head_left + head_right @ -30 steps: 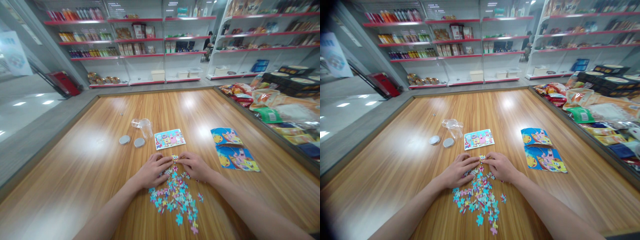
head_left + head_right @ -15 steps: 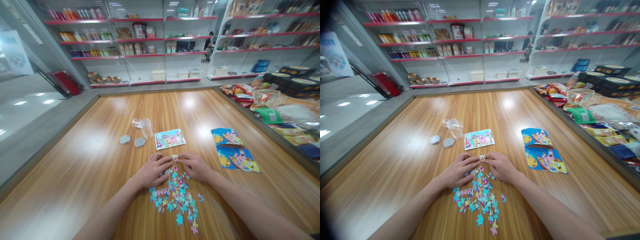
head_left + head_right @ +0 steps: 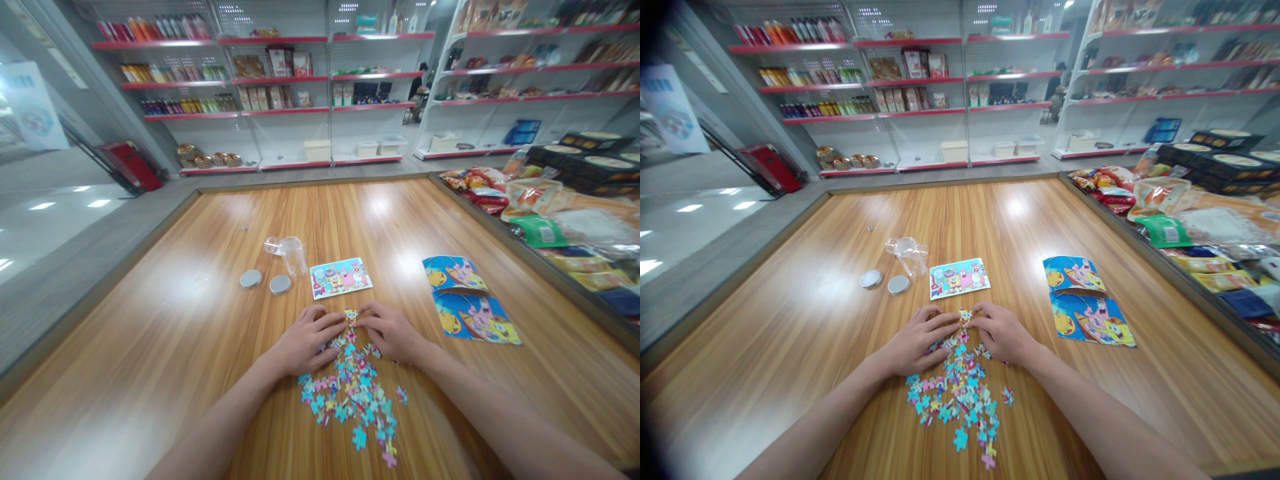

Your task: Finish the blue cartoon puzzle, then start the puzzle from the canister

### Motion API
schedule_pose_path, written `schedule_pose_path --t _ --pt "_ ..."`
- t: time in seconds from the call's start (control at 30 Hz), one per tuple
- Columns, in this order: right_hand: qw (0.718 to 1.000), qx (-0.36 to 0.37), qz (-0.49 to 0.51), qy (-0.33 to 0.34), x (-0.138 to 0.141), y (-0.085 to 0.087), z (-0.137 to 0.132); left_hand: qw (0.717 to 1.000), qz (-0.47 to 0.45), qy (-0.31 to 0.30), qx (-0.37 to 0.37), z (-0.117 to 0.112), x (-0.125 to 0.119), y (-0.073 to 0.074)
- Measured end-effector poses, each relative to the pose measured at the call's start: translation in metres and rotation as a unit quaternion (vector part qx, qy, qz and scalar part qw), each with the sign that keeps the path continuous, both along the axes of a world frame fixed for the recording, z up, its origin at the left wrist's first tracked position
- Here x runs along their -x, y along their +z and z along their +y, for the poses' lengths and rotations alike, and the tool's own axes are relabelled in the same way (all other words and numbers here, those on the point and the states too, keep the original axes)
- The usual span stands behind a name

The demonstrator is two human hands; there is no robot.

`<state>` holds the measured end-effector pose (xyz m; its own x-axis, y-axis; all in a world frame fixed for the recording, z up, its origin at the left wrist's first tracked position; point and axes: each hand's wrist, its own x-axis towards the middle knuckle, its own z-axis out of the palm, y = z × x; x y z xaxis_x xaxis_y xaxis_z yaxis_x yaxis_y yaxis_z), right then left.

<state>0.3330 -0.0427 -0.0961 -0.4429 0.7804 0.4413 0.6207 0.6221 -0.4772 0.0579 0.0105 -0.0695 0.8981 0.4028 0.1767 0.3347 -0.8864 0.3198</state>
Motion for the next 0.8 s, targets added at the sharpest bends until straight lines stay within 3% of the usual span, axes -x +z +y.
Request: schedule_pose_path --t 0.8 --pt "1.000 0.019 -0.014 -0.018 0.0013 0.0039 -0.0005 1.000 -0.010 0.007 0.003 0.0006 0.0015 -0.0019"
